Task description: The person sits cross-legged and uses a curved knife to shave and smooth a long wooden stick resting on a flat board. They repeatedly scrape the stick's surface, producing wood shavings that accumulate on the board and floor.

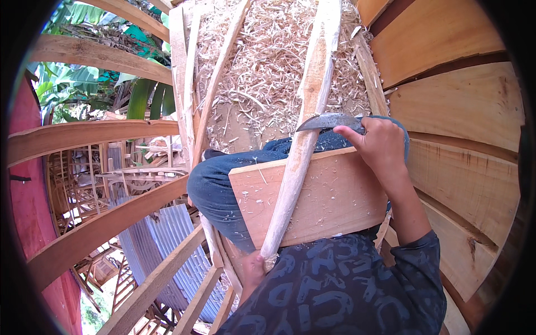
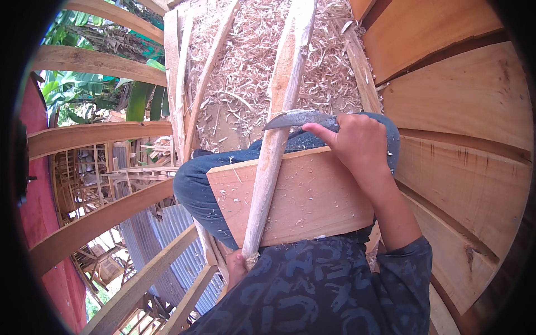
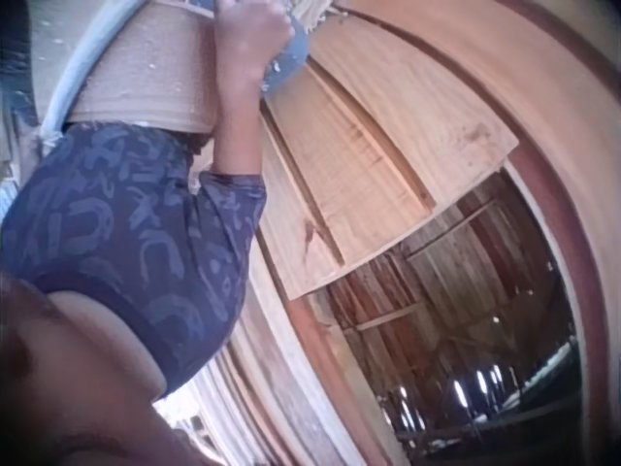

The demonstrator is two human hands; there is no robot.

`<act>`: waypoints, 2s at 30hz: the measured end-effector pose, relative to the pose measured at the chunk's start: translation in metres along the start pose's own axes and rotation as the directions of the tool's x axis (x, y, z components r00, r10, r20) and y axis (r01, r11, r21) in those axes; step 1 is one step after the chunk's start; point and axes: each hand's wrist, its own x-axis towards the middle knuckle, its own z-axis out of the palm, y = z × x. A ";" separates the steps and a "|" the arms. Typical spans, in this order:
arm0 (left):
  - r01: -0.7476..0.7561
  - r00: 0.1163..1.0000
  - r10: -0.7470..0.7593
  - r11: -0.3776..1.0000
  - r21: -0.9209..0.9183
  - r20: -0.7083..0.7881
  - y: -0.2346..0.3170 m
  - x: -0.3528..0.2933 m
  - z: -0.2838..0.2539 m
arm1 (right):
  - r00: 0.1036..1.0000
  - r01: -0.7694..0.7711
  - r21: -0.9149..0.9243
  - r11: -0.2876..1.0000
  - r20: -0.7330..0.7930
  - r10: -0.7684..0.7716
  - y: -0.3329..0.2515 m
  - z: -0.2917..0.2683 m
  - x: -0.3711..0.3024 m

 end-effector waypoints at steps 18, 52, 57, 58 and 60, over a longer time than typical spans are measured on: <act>-0.009 0.999 0.006 0.997 0.072 0.042 -0.016 0.008 -0.010 | 0.990 0.094 0.108 0.990 0.097 -0.105 -0.037 0.002 -0.049; -0.076 0.995 0.083 0.989 0.126 -0.054 -0.015 0.010 -0.006 | 0.947 0.134 0.080 0.988 0.283 -0.151 -0.043 0.000 -0.055; -0.082 0.993 0.090 0.991 0.104 -0.073 -0.019 0.009 -0.004 | 0.990 0.118 0.051 0.992 0.066 -0.121 -0.024 0.004 -0.029; -0.092 0.993 0.100 0.990 0.110 -0.065 -0.027 0.010 -0.006 | 0.992 0.096 0.024 0.995 0.074 -0.098 -0.023 0.004 -0.027; -0.110 0.991 0.118 0.987 0.118 -0.058 -0.035 0.011 -0.008 | 0.994 0.061 -0.029 0.998 0.092 -0.058 -0.023 0.002 -0.023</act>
